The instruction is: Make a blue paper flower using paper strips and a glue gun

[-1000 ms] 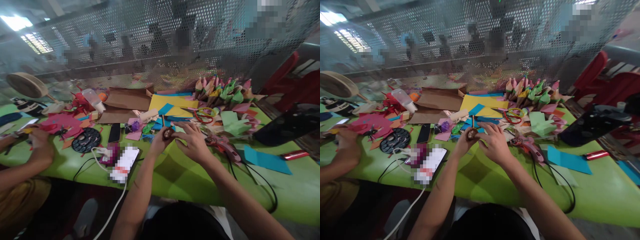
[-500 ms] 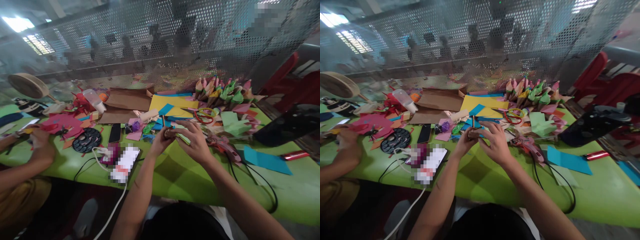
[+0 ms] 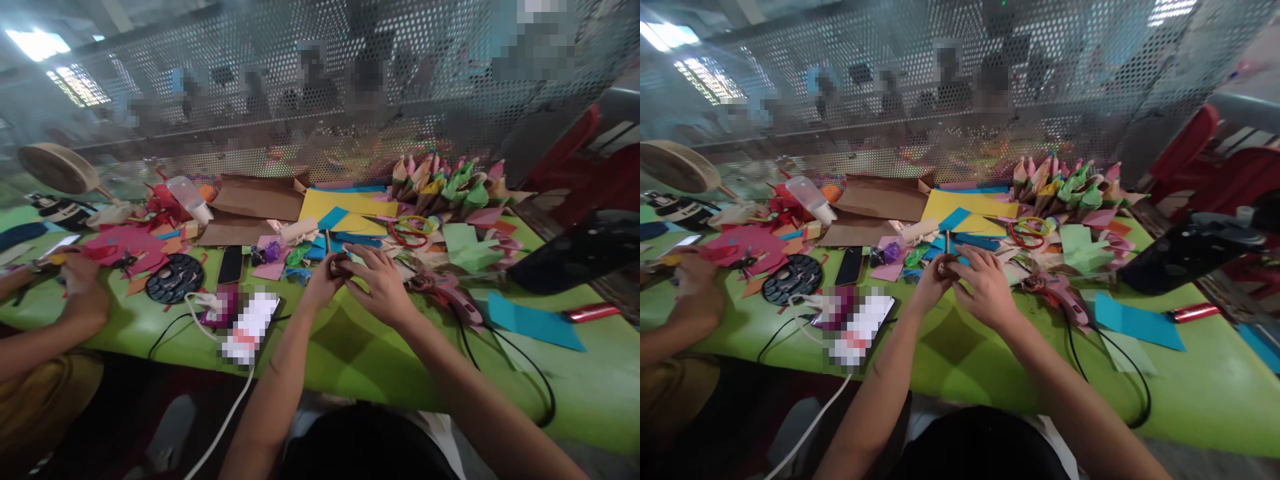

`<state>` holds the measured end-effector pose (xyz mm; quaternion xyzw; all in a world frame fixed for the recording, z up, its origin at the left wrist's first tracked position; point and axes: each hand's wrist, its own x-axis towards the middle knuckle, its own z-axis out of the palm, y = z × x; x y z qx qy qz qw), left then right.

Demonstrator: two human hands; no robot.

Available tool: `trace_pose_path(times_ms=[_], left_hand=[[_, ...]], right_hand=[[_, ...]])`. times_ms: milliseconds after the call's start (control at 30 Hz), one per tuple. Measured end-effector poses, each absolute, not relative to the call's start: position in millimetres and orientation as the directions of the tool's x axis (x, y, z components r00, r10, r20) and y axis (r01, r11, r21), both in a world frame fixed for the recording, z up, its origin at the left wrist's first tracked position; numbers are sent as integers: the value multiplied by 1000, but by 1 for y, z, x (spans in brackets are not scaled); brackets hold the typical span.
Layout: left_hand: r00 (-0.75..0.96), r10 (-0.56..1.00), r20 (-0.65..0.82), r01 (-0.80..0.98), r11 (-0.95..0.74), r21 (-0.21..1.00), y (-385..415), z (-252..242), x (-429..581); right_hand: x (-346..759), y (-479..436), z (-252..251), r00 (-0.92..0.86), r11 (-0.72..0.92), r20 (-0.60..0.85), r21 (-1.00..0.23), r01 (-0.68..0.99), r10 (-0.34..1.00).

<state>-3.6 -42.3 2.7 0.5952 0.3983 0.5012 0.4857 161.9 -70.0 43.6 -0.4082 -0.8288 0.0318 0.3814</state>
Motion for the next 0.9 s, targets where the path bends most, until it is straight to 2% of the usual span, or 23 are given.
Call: trace_pose_path(times_ms=[133, 400, 633, 900], left_hand=[[204, 952, 227, -124, -205, 971, -41, 4, -3], [207, 940, 270, 70, -289, 955, -41, 4, -7], [218, 953, 213, -65, -203, 977, -40, 1, -2], [151, 956, 251, 178, -276, 945, -43, 0, -9]], right_hand=[[167, -69, 48, -375, 677, 599, -420, 605, 707], [163, -68, 40, -420, 682, 583, -351, 641, 695], [171, -66, 47, -387, 681, 597, -409, 608, 703], [170, -64, 39, -401, 682, 614, -329, 653, 680]])
